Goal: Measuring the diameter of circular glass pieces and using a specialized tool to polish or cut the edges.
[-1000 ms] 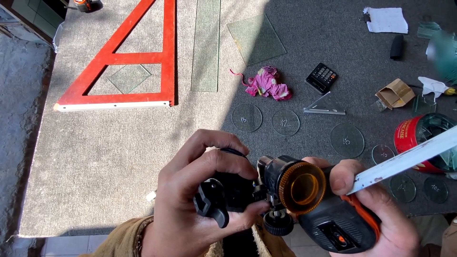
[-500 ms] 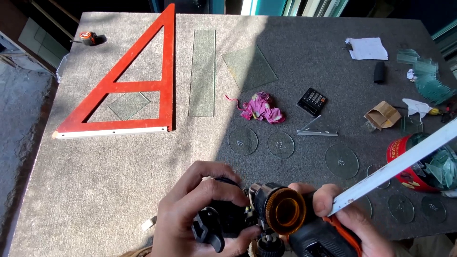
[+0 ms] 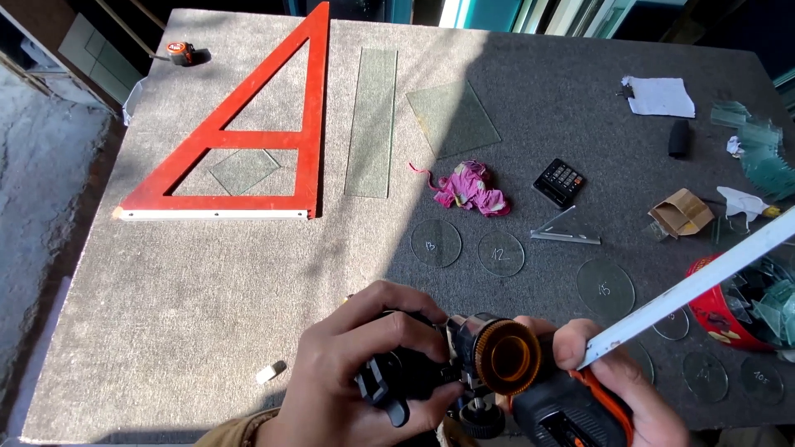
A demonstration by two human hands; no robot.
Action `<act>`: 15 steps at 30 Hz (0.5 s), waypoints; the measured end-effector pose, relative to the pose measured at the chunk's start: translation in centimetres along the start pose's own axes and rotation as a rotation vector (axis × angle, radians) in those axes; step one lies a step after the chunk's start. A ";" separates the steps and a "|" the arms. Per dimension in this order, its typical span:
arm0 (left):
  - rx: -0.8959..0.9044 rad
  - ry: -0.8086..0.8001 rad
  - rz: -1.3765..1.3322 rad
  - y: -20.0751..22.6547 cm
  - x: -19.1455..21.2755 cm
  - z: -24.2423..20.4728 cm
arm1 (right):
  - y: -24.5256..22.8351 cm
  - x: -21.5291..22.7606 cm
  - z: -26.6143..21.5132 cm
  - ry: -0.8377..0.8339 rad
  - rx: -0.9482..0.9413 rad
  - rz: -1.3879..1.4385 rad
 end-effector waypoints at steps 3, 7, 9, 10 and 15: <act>-0.039 0.011 -0.025 0.3 0.0 -0.1 | 0.2 0.4 -0.1 -0.015 -0.090 -0.033; -0.034 0.016 -0.022 0.4 0.0 0.0 | 0.0 -1.3 -0.5 -0.032 -0.028 -0.034; -0.032 0.024 -0.011 0.5 0.1 0.0 | -0.3 -1.6 -0.5 -0.063 -0.004 -0.053; -0.036 0.029 -0.004 0.5 0.1 0.0 | -0.2 -1.0 -0.4 -0.056 -0.046 -0.032; -0.020 0.028 0.027 0.4 0.2 0.0 | -0.1 -0.7 -0.3 -0.022 -0.105 -0.077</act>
Point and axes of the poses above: each hand's wrist, its own z-axis towards the middle knuckle, its own x-axis out of the back of the hand, y = z × x, the point moved 8 cm from there along z, towards the middle knuckle, and after that the axes turned 11 degrees about y, right-handed, at the moved point
